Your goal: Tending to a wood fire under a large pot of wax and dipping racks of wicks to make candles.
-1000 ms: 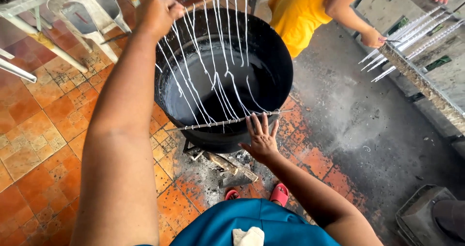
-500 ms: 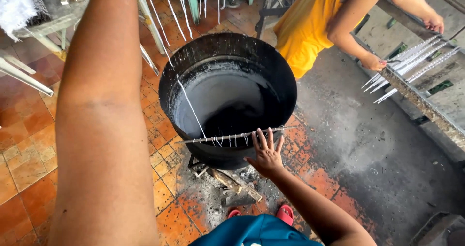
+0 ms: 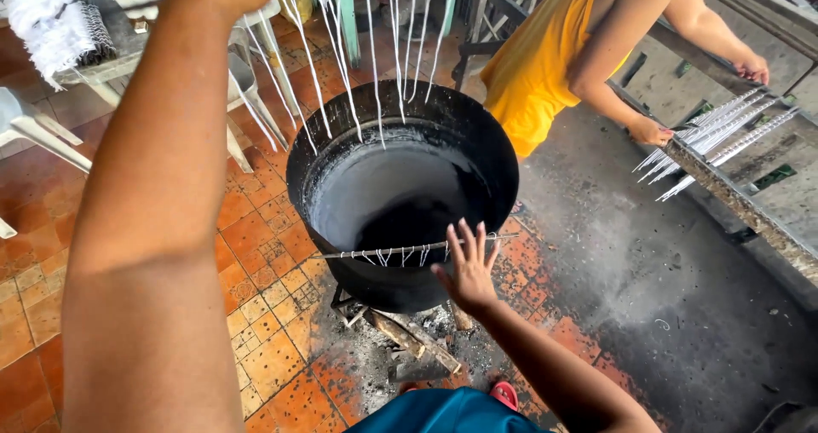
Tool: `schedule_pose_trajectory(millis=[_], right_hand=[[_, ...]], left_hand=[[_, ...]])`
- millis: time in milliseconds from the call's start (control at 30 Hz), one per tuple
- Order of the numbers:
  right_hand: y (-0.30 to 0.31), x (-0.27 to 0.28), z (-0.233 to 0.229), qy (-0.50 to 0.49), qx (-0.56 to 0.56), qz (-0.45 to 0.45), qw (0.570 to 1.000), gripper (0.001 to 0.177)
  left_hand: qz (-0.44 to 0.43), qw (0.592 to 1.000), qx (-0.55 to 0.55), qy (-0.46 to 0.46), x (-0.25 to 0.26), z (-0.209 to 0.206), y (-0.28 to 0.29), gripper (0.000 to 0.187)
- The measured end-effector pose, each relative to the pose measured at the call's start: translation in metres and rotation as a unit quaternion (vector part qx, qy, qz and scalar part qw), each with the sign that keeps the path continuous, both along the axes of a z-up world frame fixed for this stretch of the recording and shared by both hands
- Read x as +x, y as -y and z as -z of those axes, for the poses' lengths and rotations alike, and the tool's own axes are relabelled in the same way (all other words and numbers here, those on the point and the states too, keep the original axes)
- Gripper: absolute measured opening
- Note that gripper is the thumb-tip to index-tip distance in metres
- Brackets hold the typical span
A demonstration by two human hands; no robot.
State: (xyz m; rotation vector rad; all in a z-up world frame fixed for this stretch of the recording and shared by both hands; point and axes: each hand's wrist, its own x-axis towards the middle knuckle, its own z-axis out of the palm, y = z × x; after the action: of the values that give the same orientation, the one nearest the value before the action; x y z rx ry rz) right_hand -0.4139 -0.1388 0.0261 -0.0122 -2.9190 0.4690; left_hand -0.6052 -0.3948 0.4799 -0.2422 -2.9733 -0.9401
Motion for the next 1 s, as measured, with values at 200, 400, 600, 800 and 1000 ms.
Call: schedule_pose_trajectory(millis=[200,400,600,800,1000], right_hand=[[-0.071,-0.03,-0.167,-0.336,-0.052,-0.021,0.94,0.057],[-0.128,-0.012,-0.304,-0.322,0.069,-0.13,0.935,0.045],[-0.168,0.048,-0.307,-0.214,0.101,-0.212,0.948,0.022],[-0.19,0.112,-0.266,-0.192,-0.007,-0.259,0.947,0.018],[-0.196,0.156,-0.232,-0.177,-0.068,-0.252,0.949,0.017]], left_hand=[[0.158,0.983,-0.049,-0.08,0.008,0.052,0.009,0.011],[0.175,0.983,-0.059,-0.015,0.079,0.058,-0.007,0.011],[0.211,0.977,-0.031,0.029,0.142,0.067,-0.031,0.019],[0.197,0.974,-0.073,0.08,0.213,0.087,-0.059,0.023],[0.159,0.975,-0.142,-0.056,0.305,0.1,-0.076,0.045]])
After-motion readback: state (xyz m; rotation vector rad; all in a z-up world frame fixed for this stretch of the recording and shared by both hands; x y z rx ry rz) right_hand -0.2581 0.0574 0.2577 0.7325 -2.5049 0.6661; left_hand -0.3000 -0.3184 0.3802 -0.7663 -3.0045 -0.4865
